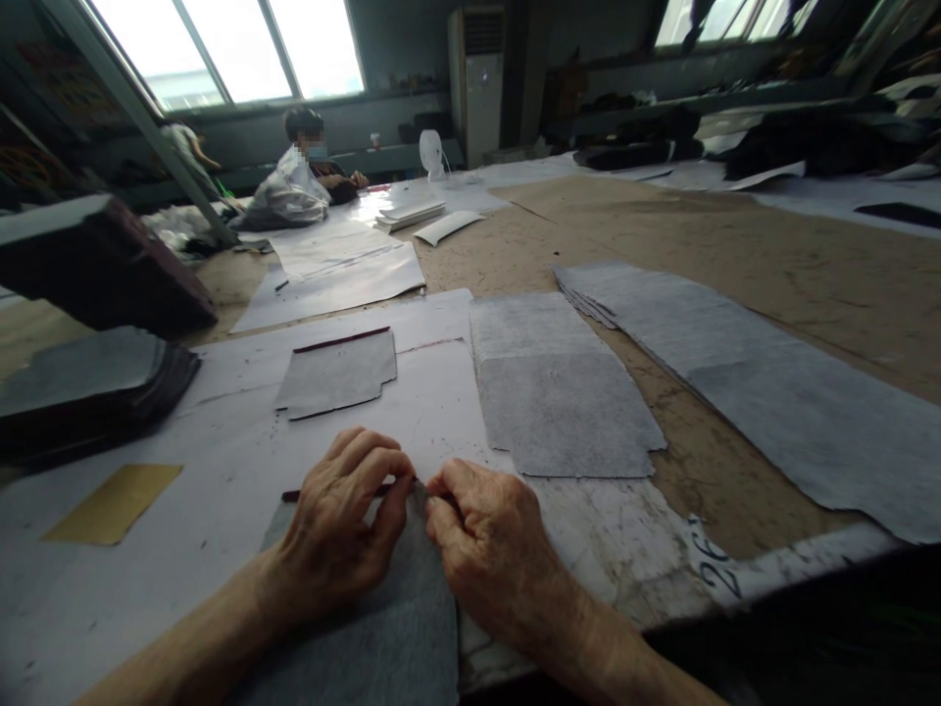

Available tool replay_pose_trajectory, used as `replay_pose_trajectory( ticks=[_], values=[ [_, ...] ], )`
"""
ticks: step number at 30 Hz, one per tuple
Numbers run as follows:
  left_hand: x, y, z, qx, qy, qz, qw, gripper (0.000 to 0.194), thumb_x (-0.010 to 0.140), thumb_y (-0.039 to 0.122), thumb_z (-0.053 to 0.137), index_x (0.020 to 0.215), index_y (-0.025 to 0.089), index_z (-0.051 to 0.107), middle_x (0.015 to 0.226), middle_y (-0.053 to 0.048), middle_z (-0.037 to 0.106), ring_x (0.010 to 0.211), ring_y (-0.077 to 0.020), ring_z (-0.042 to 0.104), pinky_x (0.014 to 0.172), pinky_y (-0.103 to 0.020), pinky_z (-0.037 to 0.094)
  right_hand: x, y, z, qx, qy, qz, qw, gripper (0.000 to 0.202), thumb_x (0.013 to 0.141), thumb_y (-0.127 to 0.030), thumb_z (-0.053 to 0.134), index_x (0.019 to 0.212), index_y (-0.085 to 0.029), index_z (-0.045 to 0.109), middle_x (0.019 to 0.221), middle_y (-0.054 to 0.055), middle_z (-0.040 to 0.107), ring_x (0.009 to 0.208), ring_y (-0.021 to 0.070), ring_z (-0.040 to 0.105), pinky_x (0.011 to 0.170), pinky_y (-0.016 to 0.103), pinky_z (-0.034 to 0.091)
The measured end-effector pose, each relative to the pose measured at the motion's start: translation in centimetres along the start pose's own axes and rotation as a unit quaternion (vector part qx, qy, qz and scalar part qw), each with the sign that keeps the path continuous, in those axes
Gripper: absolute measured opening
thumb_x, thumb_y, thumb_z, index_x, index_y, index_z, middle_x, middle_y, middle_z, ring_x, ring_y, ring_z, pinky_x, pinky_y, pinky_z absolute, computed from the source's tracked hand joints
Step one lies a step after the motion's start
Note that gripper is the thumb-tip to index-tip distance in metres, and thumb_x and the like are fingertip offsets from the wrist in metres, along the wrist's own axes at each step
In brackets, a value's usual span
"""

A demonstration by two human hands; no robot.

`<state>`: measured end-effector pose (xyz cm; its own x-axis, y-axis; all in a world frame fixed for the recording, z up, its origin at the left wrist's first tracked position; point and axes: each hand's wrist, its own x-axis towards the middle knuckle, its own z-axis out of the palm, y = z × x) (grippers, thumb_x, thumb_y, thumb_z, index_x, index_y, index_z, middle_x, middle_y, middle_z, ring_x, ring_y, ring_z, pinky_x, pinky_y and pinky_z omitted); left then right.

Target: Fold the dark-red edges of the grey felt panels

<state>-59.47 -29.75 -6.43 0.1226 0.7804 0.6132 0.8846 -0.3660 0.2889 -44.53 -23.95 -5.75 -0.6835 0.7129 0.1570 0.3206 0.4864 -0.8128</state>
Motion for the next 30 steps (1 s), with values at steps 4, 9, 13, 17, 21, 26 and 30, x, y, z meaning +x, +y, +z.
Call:
replay_pose_trajectory(
  ticks=[4, 9, 13, 17, 21, 26, 30],
  values=[
    [0.2, 0.1, -0.6, -0.030, -0.008, -0.032, 0.999, 0.009, 0.078, 0.009, 0.045, 0.073, 0.014, 0.052, 0.070, -0.005, 0.053, 0.069, -0.0169, 0.048, 0.065, -0.035, 0.040, -0.1, 0.2, 0.1, -0.022, 0.019, -0.004, 1.000, 0.015, 0.078, -0.017, 0.044, 0.065, -0.018, 0.052, 0.059, -0.002, 0.055, 0.057, 0.0119, 0.050, 0.056, 0.026, 0.036],
    [0.5, -0.7, -2.0, -0.251, -0.040, -0.165, 0.953, 0.015, 0.083, 0.015, 0.045, 0.084, 0.018, 0.060, 0.083, -0.002, 0.060, 0.078, -0.0140, 0.056, 0.069, -0.027, 0.045, -0.4, 0.3, 0.0, -0.009, 0.039, 0.009, 0.999, 0.014, 0.078, -0.017, 0.045, 0.066, -0.018, 0.052, 0.059, -0.002, 0.053, 0.056, 0.0109, 0.050, 0.054, 0.024, 0.035],
    [0.4, -1.3, -1.4, -0.251, -0.058, -0.181, 0.949, 0.017, 0.085, 0.020, 0.050, 0.092, 0.022, 0.066, 0.088, -0.001, 0.064, 0.081, -0.0139, 0.059, 0.073, -0.027, 0.044, -0.4, 0.3, 0.0, -0.007, 0.041, -0.001, 0.999, 0.015, 0.079, -0.017, 0.046, 0.067, -0.018, 0.053, 0.060, -0.002, 0.054, 0.056, 0.0106, 0.050, 0.055, 0.024, 0.036],
    [0.7, -1.1, -0.9, -0.255, -0.101, -0.177, 0.945, 0.016, 0.084, 0.021, 0.053, 0.080, 0.019, 0.068, 0.076, 0.000, 0.067, 0.071, -0.0120, 0.059, 0.072, -0.027, 0.042, -0.3, 0.5, 0.1, 0.004, 0.046, -0.007, 0.999, 0.013, 0.079, -0.017, 0.047, 0.068, -0.017, 0.055, 0.062, -0.001, 0.056, 0.058, 0.0107, 0.052, 0.056, 0.024, 0.037],
    [1.0, -1.1, -1.1, -0.274, -0.123, -0.222, 0.928, 0.015, 0.082, 0.022, 0.057, 0.075, 0.017, 0.069, 0.072, 0.000, 0.066, 0.069, -0.0114, 0.059, 0.073, -0.025, 0.041, -0.4, 0.6, 0.2, 0.007, 0.051, -0.008, 0.999, 0.013, 0.079, -0.017, 0.048, 0.069, -0.017, 0.057, 0.063, -0.001, 0.058, 0.059, 0.0108, 0.054, 0.056, 0.023, 0.038],
    [1.1, -1.0, -1.1, -0.277, -0.116, -0.223, 0.927, 0.014, 0.081, 0.021, 0.058, 0.074, 0.016, 0.068, 0.069, 0.000, 0.065, 0.067, -0.0103, 0.058, 0.071, -0.023, 0.042, -0.4, 0.4, 0.1, 0.000, 0.058, -0.002, 0.998, 0.013, 0.077, -0.017, 0.048, 0.068, -0.017, 0.058, 0.063, -0.001, 0.058, 0.058, 0.0109, 0.054, 0.055, 0.023, 0.038],
    [0.9, -0.7, -1.1, -0.281, -0.115, -0.229, 0.925, 0.013, 0.081, 0.019, 0.057, 0.076, 0.016, 0.068, 0.073, 0.000, 0.063, 0.068, -0.0092, 0.057, 0.067, -0.020, 0.043, -0.4, 0.3, 0.0, -0.007, 0.060, 0.009, 0.998, 0.015, 0.077, -0.018, 0.047, 0.069, -0.017, 0.059, 0.061, -0.001, 0.059, 0.057, 0.0114, 0.055, 0.055, 0.024, 0.039]
  ],
)
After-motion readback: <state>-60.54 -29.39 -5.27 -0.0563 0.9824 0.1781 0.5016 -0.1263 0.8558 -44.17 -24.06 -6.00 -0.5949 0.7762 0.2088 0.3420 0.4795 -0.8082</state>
